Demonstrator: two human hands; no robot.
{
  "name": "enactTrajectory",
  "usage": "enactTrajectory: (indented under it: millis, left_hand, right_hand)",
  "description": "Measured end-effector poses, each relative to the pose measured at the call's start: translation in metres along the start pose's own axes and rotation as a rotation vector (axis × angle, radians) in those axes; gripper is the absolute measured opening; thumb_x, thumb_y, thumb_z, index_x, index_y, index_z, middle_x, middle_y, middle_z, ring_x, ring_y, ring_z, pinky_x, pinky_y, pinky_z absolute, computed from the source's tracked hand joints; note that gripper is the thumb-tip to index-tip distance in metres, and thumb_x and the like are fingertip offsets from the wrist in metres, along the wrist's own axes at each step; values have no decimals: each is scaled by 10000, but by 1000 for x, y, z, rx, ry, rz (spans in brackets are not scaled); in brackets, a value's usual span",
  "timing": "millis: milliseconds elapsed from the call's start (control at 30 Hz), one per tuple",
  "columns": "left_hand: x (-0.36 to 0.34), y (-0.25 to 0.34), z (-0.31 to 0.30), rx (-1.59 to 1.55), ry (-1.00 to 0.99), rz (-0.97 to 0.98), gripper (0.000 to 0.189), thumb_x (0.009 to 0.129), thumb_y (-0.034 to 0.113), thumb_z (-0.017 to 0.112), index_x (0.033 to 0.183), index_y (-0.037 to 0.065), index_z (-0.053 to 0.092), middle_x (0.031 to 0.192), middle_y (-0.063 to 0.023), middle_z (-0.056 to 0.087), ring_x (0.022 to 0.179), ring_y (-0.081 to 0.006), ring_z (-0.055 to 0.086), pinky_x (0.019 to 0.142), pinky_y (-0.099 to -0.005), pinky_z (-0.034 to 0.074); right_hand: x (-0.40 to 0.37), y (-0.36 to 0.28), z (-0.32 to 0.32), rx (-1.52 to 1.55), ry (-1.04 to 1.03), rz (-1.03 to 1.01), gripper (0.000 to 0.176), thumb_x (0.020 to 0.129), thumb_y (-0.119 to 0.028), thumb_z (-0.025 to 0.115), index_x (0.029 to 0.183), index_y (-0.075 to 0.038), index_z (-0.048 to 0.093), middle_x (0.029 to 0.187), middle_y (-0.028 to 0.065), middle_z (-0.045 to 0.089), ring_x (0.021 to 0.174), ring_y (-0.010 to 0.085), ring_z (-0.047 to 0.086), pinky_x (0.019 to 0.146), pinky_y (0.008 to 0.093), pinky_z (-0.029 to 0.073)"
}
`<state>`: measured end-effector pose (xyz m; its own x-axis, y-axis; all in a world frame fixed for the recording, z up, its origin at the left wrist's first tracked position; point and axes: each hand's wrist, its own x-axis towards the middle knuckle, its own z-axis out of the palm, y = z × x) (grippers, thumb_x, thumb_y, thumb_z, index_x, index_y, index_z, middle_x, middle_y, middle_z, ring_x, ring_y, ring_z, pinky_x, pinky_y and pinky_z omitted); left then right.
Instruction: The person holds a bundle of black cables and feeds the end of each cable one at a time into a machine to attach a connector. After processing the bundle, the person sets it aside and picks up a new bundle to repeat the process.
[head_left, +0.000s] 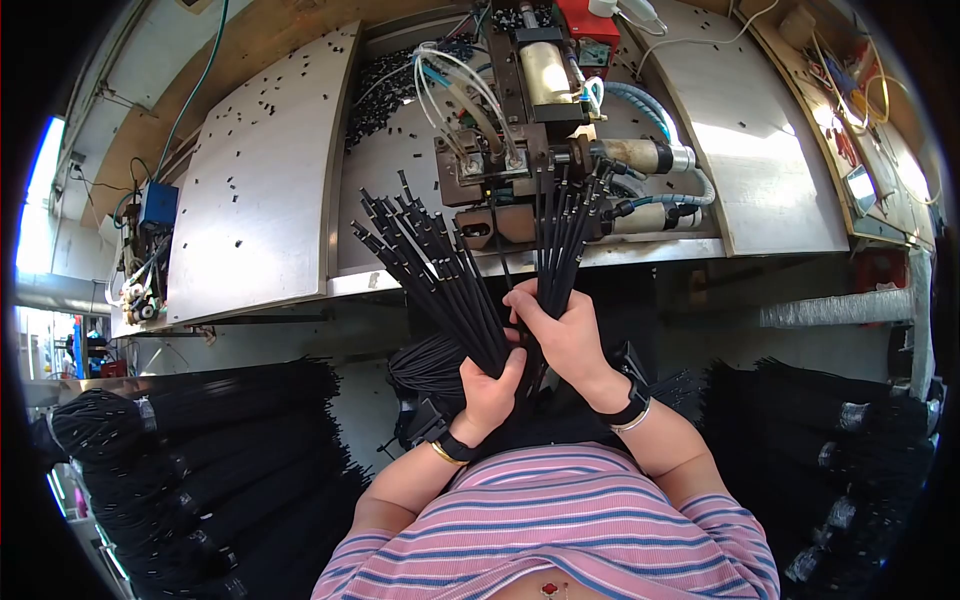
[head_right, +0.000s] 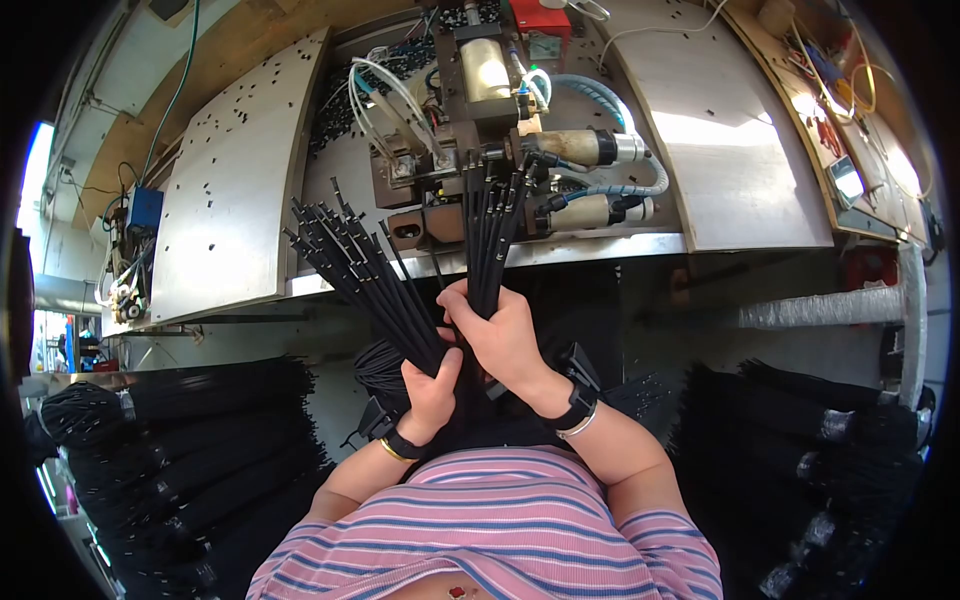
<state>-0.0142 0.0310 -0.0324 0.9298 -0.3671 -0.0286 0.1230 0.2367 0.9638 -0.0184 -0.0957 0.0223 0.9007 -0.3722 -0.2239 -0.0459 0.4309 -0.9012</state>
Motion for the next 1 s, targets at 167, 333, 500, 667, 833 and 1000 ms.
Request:
enactTrajectory:
  millis: [167,333,500,667,833,1000]
  left_hand:
    - [1,-7,-4,19,-9,-7,171,826,-25,593,996,-14,593,901,-16,622,803,-75,565,728,-223,457]
    - [-2,-16,-8,6,-48,-69,178,827,-28,587,1004,-19,593,940,-32,626,845,-90,568,768,-237,454]
    - [-1,0,3,30,-51,63,170,831,-30,577,1000,-21,591,953,-39,623,853,-94,567,780,-239,449]
    - [5,9,3,25,-43,57,159,835,-28,575,994,-22,588,937,-35,621,854,-97,571,784,-240,451]
    - [14,12,2,31,-23,78,148,839,-28,573,986,-17,589,924,-32,617,852,-96,573,785,-238,452]
    - [23,17,-1,68,-11,69,137,848,-21,570,982,-11,591,919,-31,618,845,-93,573,779,-235,452]
  right_hand:
    - [3,-4,-7,-112,-50,-20,126,860,-96,606,883,24,634,764,39,615,669,83,579,625,219,501]
    - [0,-12,-17,-264,-195,83,124,841,-95,622,872,24,637,762,37,628,667,80,587,611,222,481]
    - [-12,-1,-16,-208,-82,-183,106,849,-64,604,903,26,627,783,53,631,716,112,611,628,225,491]
    - [-17,1,-12,-151,-3,-225,92,845,-50,601,885,28,628,766,53,626,697,100,599,637,228,488]
    - [-3,-3,-3,-124,57,-228,93,849,-61,597,859,24,632,730,41,616,666,85,580,616,221,466]
    - [8,-5,4,-104,69,-171,112,853,-85,597,834,20,631,689,27,603,644,76,564,591,213,441]
